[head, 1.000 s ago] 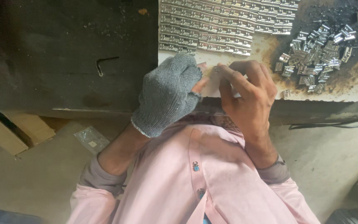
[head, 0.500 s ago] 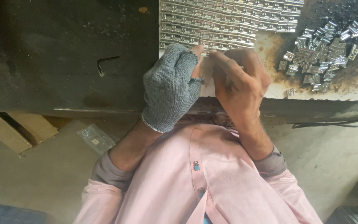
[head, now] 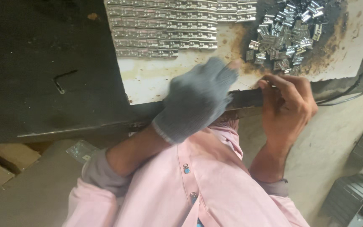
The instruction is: The person places small metallic components onto a grid-like board using both hands. They repeatedly pick up components from a pile and position them into slots on the board. The person also handles a plastic bag containing additional components.
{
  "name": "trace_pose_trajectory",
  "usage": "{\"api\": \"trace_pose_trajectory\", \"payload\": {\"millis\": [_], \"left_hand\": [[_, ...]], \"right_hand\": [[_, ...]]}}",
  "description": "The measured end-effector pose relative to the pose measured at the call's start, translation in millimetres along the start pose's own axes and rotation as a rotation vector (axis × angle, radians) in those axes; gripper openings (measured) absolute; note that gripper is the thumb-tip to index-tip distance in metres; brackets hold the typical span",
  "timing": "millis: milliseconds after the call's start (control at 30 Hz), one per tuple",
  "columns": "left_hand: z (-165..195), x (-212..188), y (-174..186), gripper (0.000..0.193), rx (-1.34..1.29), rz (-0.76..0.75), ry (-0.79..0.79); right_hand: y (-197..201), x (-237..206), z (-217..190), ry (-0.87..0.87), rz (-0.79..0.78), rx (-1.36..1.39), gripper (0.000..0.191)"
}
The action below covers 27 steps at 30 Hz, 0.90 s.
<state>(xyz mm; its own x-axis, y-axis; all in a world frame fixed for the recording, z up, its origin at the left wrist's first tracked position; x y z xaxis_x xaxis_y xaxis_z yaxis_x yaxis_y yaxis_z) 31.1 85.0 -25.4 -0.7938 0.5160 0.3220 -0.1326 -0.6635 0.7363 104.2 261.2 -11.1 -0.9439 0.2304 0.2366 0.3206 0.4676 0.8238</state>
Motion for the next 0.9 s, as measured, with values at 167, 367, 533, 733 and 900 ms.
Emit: {"api": "trace_pose_trajectory", "payload": {"millis": [167,367,533,733,900], "left_hand": [[9.2,26.4,-46.1,0.021,0.176,0.008,-0.050],[-3.1,2.3,-18.0,0.010,0.070,0.035,-0.007],[-28.0,-20.6,21.4,0.020,0.156,0.057,0.148],[-36.4,-26.3,39.7,0.019,0.122,0.019,0.143],[-38.9,-18.6,38.9,0.029,0.096,0.049,0.153]], "right_hand": [[-5.8,-9.8,22.2,-0.131,-0.018,0.269,0.014],[-19.9,-8.4,7.6,-0.119,-0.079,0.458,0.018],[-38.2,9.6,-32.1,0.183,-0.169,0.289,0.030],[-54.3,22.4,-54.3,0.295,-0.215,0.160,0.035],[-73.1,26.9,-59.0,0.305,-0.181,0.212,0.042]]}}
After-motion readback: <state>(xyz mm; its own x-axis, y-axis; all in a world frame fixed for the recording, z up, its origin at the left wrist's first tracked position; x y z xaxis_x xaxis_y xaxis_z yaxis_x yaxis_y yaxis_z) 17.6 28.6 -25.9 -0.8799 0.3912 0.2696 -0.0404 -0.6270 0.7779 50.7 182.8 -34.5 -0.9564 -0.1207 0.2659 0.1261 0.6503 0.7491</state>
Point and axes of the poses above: each hand's wrist, its own x-axis towards the middle knuckle, its own y-axis out of the back of the hand, z = x × y, the point moved 6 cm from there along x, towards the middle knuckle, and after that the axes turned 7 degrees about x, right-handed, at the moved point
